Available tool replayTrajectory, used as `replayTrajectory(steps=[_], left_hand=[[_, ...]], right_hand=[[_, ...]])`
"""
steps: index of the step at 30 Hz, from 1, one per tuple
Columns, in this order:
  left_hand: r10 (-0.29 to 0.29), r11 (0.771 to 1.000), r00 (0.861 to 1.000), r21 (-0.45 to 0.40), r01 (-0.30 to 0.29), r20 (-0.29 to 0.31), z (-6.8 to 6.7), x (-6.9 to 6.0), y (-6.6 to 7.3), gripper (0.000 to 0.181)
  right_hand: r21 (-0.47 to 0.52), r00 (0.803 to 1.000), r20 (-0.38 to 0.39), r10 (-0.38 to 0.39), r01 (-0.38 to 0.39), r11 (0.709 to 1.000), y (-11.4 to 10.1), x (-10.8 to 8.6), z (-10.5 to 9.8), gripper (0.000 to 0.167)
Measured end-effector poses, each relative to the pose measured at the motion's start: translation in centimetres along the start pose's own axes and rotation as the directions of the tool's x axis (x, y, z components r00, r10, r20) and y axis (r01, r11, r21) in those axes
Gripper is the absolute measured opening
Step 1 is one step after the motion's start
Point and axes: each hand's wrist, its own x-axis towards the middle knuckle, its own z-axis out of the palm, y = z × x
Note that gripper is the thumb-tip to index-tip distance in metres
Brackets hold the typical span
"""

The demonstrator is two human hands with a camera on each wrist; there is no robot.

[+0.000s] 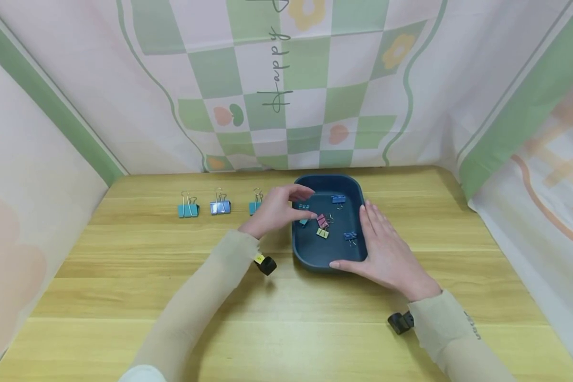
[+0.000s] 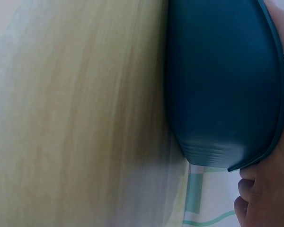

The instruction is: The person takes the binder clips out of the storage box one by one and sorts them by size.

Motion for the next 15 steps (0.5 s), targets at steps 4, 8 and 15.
replayTrajectory(steps=[4,8,15], left_hand=[[-0.010,1.000,1.000,0.011,0.010,-0.003,0.03,0.18,-0.16,0.055],[-0.028,0.999,1.000,0.037,0.028,-0.003,0.07,0.29,-0.23,0.055],[-0.048,0.997,0.999,0.069,0.048,-0.001,0.33,0.57,-0.56,0.057]], right_hand=[[0.003,1.000,-0.001,0.000,0.000,1.000,-0.02,-0.02,0.01,0.131],[0.003,1.000,-0.003,-0.001,0.001,1.000,-0.06,-0.03,0.01,0.131],[-0.002,1.000,-0.004,0.001,-0.001,1.000,-0.08,0.00,0.04,0.131]])
